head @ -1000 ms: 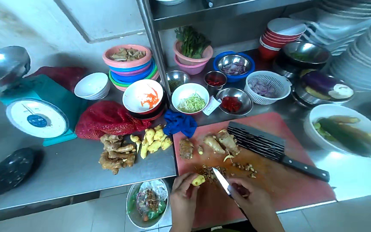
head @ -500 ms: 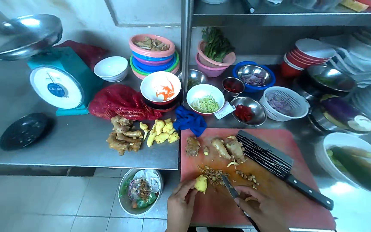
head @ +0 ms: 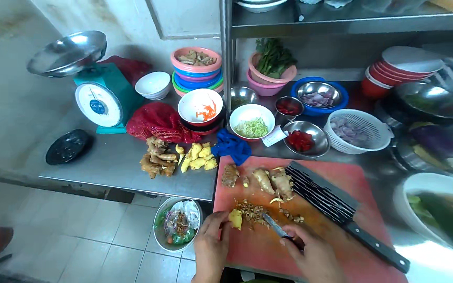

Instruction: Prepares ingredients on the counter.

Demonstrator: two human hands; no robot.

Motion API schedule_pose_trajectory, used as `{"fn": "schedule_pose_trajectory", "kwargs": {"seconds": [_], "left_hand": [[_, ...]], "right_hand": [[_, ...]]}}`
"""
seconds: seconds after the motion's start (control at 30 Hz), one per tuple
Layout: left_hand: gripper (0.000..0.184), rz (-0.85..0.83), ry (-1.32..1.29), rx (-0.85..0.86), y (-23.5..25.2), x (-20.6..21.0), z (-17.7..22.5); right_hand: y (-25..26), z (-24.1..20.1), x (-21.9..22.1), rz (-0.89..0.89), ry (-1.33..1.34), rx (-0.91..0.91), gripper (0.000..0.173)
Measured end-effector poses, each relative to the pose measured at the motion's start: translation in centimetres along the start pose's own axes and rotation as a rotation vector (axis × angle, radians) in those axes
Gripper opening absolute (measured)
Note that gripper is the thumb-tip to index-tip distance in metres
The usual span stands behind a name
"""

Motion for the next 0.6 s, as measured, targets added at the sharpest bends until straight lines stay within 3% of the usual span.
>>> {"fn": "schedule_pose_trajectory", "kwargs": {"seconds": [0.07, 0.13, 0.2, 0.27, 0.33, 0.4, 0.6], "left_hand": [[0.018, -0.117, 0.038, 0.046, 1.5, 2.1, 1.2], [0.027, -0.342, 0.143, 0.015, 2.7, 4.0, 1.9], [0.025, -0.412, 0.236, 0.149, 3.2, 5.1, 1.7], [0.022, -0.41, 0.276, 0.337, 3.4, 5.3, 1.7], [0.029, -0.526, 0.257, 0.42, 3.4, 5.2, 2.7], [0.029, -0.621, 0.268, 0.489, 3.1, 5.6, 3.8], [0.018, -0.525, 0.239, 0.639, 1.8, 8.1, 3.5]], "right_hand": [[0.4, 0.5, -0.4, -0.021, 0.019, 0.033, 0.028], [1.0, 1.0, -1.1, -0.118, 0.021, 0.053, 0.034], [1.4, 1.4, -1.9, -0.171, 0.003, 0.011, 0.035], [1.4, 2.1, -2.0, -0.075, -0.038, -0.104, 0.034], [1.5, 2.7, -1.9, 0.057, -0.075, -0.212, 0.029], [1.5, 2.7, -2.3, 0.073, -0.11, -0.258, 0.022], [0.9, 1.7, -3.2, 0.091, -0.163, -0.36, 0.017]]}}
Point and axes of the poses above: each hand's wrist, its own y-axis towards the middle knuckle, its own x-axis out of the palm, z = x × y, the point moved 1 cm from there along y, towards the middle knuckle, and after that the axes turned 14 degrees about -y, right-handed, at the moved point
